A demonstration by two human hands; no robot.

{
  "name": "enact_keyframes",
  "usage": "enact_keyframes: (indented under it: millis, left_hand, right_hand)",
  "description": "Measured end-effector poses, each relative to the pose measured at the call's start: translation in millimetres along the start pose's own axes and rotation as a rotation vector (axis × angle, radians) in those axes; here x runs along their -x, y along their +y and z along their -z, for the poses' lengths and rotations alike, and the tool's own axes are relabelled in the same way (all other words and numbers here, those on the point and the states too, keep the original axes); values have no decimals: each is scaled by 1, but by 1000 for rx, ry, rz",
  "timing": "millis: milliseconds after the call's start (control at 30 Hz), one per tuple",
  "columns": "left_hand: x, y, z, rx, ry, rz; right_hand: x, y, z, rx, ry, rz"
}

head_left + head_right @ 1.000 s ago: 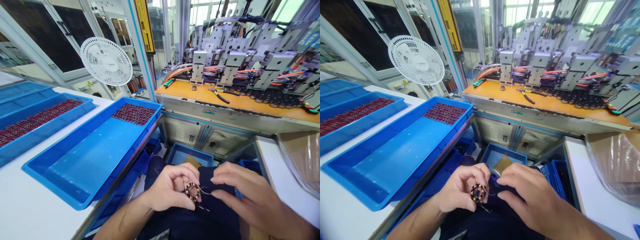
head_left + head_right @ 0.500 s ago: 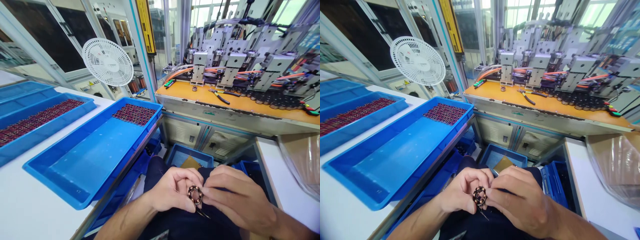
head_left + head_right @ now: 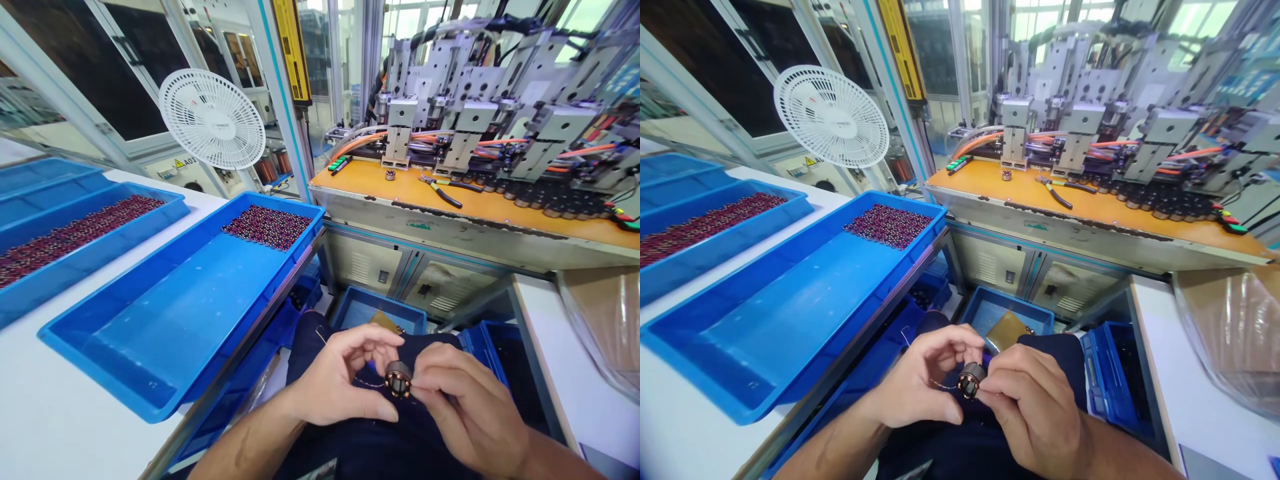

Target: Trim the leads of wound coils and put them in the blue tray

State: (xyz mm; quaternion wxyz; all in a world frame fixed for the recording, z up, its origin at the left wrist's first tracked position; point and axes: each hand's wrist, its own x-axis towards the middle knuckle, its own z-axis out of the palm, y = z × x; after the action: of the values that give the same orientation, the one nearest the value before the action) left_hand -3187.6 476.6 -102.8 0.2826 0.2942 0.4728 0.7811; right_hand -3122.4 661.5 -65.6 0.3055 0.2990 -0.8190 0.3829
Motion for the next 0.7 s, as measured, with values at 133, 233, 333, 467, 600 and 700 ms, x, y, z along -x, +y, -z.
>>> enact_keyframes:
  millis: [133, 233, 333, 467, 600, 700]
  left_hand:
    - [4, 7, 4, -84, -54, 169]
    - [7, 6, 1, -68, -25, 102]
    - [8, 1, -1, -40, 17, 40]
    - [8, -1, -1, 37, 32, -48]
    - [7, -1, 1, 132, -22, -203]
    - [6, -4, 1, 248, -55, -271]
  right_hand:
    - [-1, 1, -2, 7, 2, 13]
    - [-3, 0, -3, 70, 18, -5]
    - [-4, -2, -6, 131, 38, -22]
    - [-4, -3, -10, 144, 61, -50]
    - [-4, -1, -10, 136, 53, -78]
    - [5, -1, -8, 128, -12, -43]
